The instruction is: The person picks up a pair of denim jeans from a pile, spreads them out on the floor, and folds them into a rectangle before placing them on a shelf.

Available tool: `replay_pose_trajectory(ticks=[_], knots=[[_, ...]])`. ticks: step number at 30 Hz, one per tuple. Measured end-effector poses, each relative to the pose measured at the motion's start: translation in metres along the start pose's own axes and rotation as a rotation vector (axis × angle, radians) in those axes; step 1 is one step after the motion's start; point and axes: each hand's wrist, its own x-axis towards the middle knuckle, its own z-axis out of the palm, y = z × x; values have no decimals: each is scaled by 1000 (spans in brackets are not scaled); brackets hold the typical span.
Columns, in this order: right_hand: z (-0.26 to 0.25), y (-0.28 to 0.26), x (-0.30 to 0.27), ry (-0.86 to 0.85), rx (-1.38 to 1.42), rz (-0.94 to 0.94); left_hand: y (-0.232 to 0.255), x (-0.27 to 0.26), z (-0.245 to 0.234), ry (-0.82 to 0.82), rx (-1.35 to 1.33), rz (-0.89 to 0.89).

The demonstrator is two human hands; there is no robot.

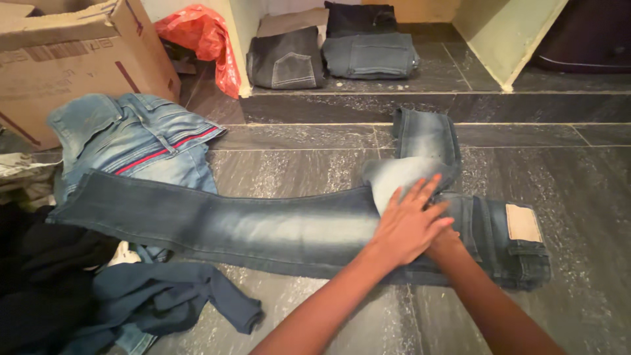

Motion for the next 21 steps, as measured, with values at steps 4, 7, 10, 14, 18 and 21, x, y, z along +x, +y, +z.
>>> replay_pose_trajectory(ticks=[4,7,10,14,18,21], knots=[[-5,-4,3,-360,139,392,7,64,17,-323,386,-104],[14,11,6,-309,137,315,-9,87,41,-483,634,-104],[34,24,5,-260,135,244,-23,104,63,-427,818,-144],[7,0,16,-479,-164,261,-42,96,69,-452,1156,16],[-33,-27,17,-568,-162,295,-59,68,50,-428,1106,-39],[-50,-39,8,-537,-152,255,-62,47,32,-370,817,-191]])
